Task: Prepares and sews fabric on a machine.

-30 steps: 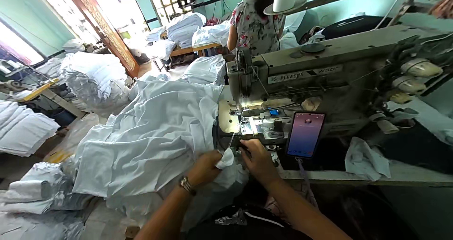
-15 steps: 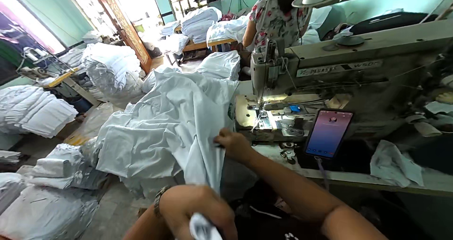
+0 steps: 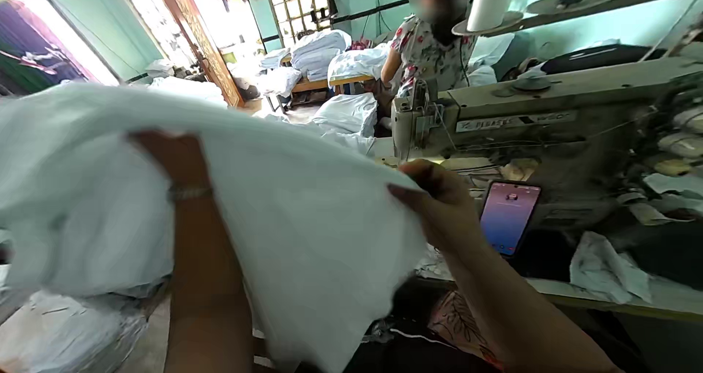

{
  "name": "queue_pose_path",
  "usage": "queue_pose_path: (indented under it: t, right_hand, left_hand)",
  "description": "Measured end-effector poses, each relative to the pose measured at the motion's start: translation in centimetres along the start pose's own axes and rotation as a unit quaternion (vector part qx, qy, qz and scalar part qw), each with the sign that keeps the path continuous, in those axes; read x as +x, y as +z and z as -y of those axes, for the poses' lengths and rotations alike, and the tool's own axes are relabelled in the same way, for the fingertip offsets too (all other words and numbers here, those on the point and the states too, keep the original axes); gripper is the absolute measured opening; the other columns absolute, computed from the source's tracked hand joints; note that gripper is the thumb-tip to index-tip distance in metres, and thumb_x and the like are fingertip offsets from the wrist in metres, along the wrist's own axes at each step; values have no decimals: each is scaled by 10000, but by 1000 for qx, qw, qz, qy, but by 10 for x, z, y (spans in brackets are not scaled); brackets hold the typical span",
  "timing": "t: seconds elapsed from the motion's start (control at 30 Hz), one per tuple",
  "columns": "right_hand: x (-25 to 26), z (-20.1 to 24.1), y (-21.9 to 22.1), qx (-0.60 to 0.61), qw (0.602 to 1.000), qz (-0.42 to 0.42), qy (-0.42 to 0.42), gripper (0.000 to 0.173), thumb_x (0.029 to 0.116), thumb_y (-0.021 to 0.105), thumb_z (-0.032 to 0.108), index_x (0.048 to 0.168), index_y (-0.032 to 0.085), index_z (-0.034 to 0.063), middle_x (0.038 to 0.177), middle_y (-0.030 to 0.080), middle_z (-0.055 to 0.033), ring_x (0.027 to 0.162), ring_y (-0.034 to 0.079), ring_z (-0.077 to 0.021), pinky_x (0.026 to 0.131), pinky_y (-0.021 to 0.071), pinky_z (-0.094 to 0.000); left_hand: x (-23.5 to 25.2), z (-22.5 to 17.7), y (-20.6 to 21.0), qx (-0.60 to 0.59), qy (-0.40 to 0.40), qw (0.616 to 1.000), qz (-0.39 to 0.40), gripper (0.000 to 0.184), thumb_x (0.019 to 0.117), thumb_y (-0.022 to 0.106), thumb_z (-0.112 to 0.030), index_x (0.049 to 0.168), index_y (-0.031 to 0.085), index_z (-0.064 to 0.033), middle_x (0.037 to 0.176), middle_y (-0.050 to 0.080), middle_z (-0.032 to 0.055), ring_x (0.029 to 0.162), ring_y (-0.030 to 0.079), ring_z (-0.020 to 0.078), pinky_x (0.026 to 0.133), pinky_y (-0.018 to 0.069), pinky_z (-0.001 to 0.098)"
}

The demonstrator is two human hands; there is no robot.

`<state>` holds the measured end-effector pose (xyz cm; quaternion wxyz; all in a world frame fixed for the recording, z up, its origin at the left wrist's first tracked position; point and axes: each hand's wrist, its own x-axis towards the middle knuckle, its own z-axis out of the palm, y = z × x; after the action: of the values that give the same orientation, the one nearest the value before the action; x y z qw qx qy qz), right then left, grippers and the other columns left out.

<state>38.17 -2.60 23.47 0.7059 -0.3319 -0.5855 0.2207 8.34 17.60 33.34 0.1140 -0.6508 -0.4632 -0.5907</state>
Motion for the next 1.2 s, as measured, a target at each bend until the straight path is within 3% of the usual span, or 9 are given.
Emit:
queue_pose_path:
  t: [0.07, 0.17, 0.27, 0.37, 0.47, 0.57, 0.77, 0.93, 1.2]
  right_hand:
    - [-2, -35, 4, 15, 988, -59, 144, 157, 931, 702, 134, 1084, 671, 119, 852, 691, 40, 713, 664, -49, 648, 597, -249]
    - [-35, -89, 3, 19, 932, -97, 349, 293, 964, 677, 111, 1218, 612, -21, 978, 689, -88, 833, 681, -134, 766, 600, -340]
    - [-61, -100, -1, 94, 885, -158, 427, 234, 1029, 585, 145, 1199, 601, -15, 914, 714, -99, 775, 707, -152, 708, 616, -335]
    - [-73, -95, -6, 156, 888, -149, 406, 130, 1039, 544, 154, 1099, 591, 48, 799, 686, -39, 620, 649, -83, 548, 561, -243]
    - [-95, -101, 1, 140, 900, -99, 401, 76, 953, 638, 136, 999, 617, 79, 717, 620, 2, 489, 495, -38, 432, 416, -196]
    - [-100, -94, 1, 137, 912, -113, 370, 77, 945, 649, 126, 997, 614, 80, 713, 611, -5, 463, 465, -35, 413, 400, -188]
    - [-128, -96, -5, 136, 936, -83, 314, 373, 941, 701, 414, 1180, 598, 145, 865, 710, 49, 514, 512, 5, 441, 405, -162]
    - [-145, -99, 19, -4, 949, -28, 315, 549, 779, 865, 280, 1189, 590, 41, 915, 709, 37, 793, 688, -42, 732, 605, -227]
    - [-135, -97, 11, 18, 950, -61, 307, 168, 791, 832, 121, 870, 684, 131, 662, 642, 72, 500, 532, -8, 497, 486, -188]
  left_hand:
    - [14, 30, 71, -39, 22, 981, 187, 888, 1003, 629, -343, 1575, 147, 136, 1601, 239, 387, 1501, 281, 491, 1250, 232, 544]
    - [-40, 29, 123, -80, -14, 931, 356, 484, 1054, 559, -196, 1487, 484, 7, 1391, 583, 285, 1229, 613, 426, 1062, 473, 564]
    - [-137, -2, 106, -225, 23, 879, 420, 327, 1031, 590, -195, 1286, 619, 8, 1125, 709, 157, 929, 710, 216, 847, 601, 408]
    - [-230, -45, 61, -301, 72, 807, 502, 539, 844, 823, -326, 1206, 636, 26, 1041, 689, 122, 831, 670, 154, 731, 582, 319]
    - [-284, -73, 38, -206, 145, 825, 506, 393, 852, 789, -226, 1162, 656, -25, 1054, 683, 152, 867, 708, 262, 731, 616, 423]
    - [-288, -64, 34, -187, 149, 849, 470, 167, 907, 656, -80, 1068, 682, -48, 947, 694, 111, 774, 705, 214, 681, 612, 373]
    - [-266, -60, 20, -304, 79, 789, 528, 142, 980, 669, -152, 1009, 740, -33, 1035, 721, 98, 907, 697, 135, 823, 586, 274]
    - [-275, -60, 28, -302, 95, 800, 510, 86, 898, 707, -73, 959, 729, -15, 979, 720, 115, 966, 691, 213, 897, 562, 362]
    - [-262, -53, 25, -371, 52, 753, 542, 129, 966, 676, -80, 987, 731, 34, 962, 725, 121, 870, 695, 127, 819, 576, 261]
